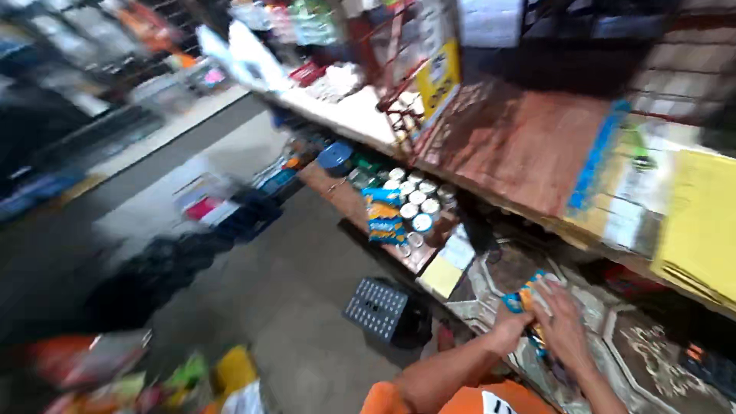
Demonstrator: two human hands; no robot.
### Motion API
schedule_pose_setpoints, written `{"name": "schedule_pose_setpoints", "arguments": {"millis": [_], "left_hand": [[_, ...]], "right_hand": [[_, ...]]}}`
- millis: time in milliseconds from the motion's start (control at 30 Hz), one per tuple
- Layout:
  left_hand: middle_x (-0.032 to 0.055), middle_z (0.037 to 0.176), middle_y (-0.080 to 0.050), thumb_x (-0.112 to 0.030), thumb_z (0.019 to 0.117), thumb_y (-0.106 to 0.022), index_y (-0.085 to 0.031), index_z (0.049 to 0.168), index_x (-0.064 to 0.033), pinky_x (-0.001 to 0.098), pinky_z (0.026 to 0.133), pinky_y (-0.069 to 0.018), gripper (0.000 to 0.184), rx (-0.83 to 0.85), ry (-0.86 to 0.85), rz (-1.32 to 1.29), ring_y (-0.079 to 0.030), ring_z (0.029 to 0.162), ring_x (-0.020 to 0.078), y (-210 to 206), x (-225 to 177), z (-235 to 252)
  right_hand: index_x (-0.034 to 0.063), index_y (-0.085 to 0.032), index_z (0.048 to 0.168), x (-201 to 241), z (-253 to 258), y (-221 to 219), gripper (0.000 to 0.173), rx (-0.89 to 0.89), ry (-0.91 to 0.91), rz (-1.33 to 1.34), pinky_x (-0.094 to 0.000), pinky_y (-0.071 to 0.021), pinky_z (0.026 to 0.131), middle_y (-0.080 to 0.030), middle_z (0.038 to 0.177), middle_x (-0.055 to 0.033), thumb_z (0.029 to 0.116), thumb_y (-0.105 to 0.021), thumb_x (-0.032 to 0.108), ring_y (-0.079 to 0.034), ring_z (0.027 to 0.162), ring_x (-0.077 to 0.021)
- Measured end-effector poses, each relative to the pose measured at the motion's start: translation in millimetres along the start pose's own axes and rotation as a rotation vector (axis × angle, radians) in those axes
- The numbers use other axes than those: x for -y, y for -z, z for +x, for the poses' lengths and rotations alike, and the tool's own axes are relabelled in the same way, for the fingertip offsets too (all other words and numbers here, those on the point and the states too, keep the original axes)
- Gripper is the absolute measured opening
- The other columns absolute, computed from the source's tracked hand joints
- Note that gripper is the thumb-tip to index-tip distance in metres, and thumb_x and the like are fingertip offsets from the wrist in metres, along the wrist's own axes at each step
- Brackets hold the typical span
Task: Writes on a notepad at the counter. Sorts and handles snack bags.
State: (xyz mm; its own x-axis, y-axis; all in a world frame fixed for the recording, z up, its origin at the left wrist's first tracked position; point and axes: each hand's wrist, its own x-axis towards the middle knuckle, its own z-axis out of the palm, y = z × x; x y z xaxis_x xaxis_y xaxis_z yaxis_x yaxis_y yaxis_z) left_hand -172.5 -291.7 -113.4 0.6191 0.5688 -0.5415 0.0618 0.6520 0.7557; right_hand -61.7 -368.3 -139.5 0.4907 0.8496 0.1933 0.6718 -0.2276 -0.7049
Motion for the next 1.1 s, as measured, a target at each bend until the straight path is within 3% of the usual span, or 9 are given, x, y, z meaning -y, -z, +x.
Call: {"name": "schedule_pose_setpoints", "arguments": {"millis": [100, 233, 367, 433, 533, 600, 767, 867, 1100], "left_hand": [[0.0149, 0.112, -0.068, 0.003, 0.0905, -0.068, -0.049, 0.136, 0.0057, 0.0385, 0.09, -0.058, 0.049, -0.036, -0.103, -0.073, -0.069, 0.096, 0.0181, 8.3, 20.4, -11.7], [0.0144, 0.12, -0.065, -0.003, 0.0884, -0.069, -0.04, 0.146, 0.0026, 0.0394, 0.094, -0.0564, 0.064, 0.105, -0.132, -0.082, -0.067, 0.103, 0.0177, 44.3, 48.3, -41.4], [0.0122, 0.145, -0.056, -0.057, 0.089, -0.063, -0.03, 0.157, -0.0061, 0.0396, 0.101, -0.0521, 0.092, 0.414, -0.09, -0.064, -0.06, 0.123, 0.0173, 117.5, 44.3, -80.7], [0.0184, 0.143, -0.054, -0.036, 0.0966, -0.054, -0.033, 0.155, -0.0007, 0.0403, 0.099, -0.0499, 0.071, 0.355, -0.067, 0.098, -0.058, 0.121, 0.0205, 142.7, 30.4, -105.3], [0.0171, 0.118, -0.065, -0.002, 0.0914, -0.068, -0.051, 0.134, 0.0082, 0.0385, 0.097, -0.0529, 0.047, 0.15, -0.081, 0.272, -0.064, 0.104, 0.017, 165.6, 4.2, -146.0], [0.0105, 0.11, -0.068, 0.002, 0.0877, -0.07, -0.056, 0.126, 0.0066, 0.0344, 0.095, -0.0545, 0.042, 0.034, -0.135, 0.198, -0.066, 0.099, 0.0115, 198.9, 1.4, -170.9], [0.0135, 0.124, -0.065, -0.003, 0.0892, -0.066, -0.04, 0.148, 0.0028, 0.0371, 0.098, -0.055, 0.064, -0.162, -0.241, 0.008, -0.066, 0.107, 0.0158, 318.1, 7.5, -239.6], [0.0129, 0.103, -0.071, -0.006, 0.096, -0.062, -0.051, 0.13, 0.0048, 0.0388, 0.085, -0.0596, 0.037, -0.515, -0.246, -0.28, -0.071, 0.091, 0.0188, 374.0, 6.1, -277.8], [0.0103, 0.101, -0.066, 0.007, 0.0956, -0.052, -0.047, 0.129, 0.0043, 0.0322, 0.08, -0.0573, 0.034, -0.751, -0.392, -0.429, -0.066, 0.088, 0.0136, 458.1, -29.8, -329.3]], "right_hand": [[-0.0012, -0.049, 0.149, -16.1, 13.1, 3.5, 0.053, 0.123, -0.19, 0.257, -0.0616, -0.0374, 0.114, -0.05, 0.149, -0.0272, 0.1058, -0.046, 0.03, -0.049, 0.138, -0.0427], [-0.0038, -0.06, 0.133, -5.6, 14.6, -4.3, 0.042, 0.212, -0.299, 0.386, -0.0529, -0.0515, 0.097, -0.068, 0.118, -0.0253, 0.1029, -0.054, 0.024, -0.067, 0.107, -0.0295], [-0.0067, -0.068, 0.117, 45.9, 0.3, -20.3, 0.037, 0.281, -0.068, 0.277, -0.0564, -0.0538, 0.088, -0.072, 0.103, -0.023, 0.0991, -0.058, 0.024, -0.07, 0.094, -0.0304], [-0.0052, -0.073, 0.11, 80.4, -9.0, -36.6, 0.043, 0.377, 0.178, 0.196, -0.0635, -0.0536, 0.087, -0.073, 0.105, -0.0236, 0.0958, -0.061, 0.033, -0.071, 0.098, -0.0387], [0.0007, -0.077, 0.099, 147.6, -24.8, -84.9, 0.038, 0.455, 0.492, 0.127, -0.0619, -0.0577, 0.077, -0.075, 0.096, -0.0185, 0.0925, -0.067, 0.037, -0.074, 0.088, -0.038], [0.0026, -0.077, 0.097, 186.3, -26.6, -129.7, 0.041, 0.472, 0.565, 0.116, -0.059, -0.0589, 0.074, -0.075, 0.091, -0.016, 0.0933, -0.065, 0.041, -0.074, 0.084, -0.0352], [-0.0019, -0.072, 0.112, 293.9, -6.2, -217.1, 0.034, 0.431, 0.334, 0.395, -0.0532, -0.0565, 0.09, -0.073, 0.105, -0.0178, 0.0982, -0.064, 0.028, -0.072, 0.097, -0.0286], [-0.0031, -0.071, 0.116, 359.7, -13.1, -250.2, 0.037, 0.364, 0.401, 0.566, -0.035, -0.0564, 0.091, -0.072, 0.11, -0.0154, 0.0998, -0.056, 0.027, -0.07, 0.098, -0.0161], [0.0106, -0.072, 0.127, 450.6, -75.6, -375.4, 0.039, 0.705, 0.91, 0.378, -0.061, -0.0386, 0.113, -0.064, 0.139, -0.016, 0.1007, -0.055, 0.034, -0.053, 0.136, -0.0406]]}}
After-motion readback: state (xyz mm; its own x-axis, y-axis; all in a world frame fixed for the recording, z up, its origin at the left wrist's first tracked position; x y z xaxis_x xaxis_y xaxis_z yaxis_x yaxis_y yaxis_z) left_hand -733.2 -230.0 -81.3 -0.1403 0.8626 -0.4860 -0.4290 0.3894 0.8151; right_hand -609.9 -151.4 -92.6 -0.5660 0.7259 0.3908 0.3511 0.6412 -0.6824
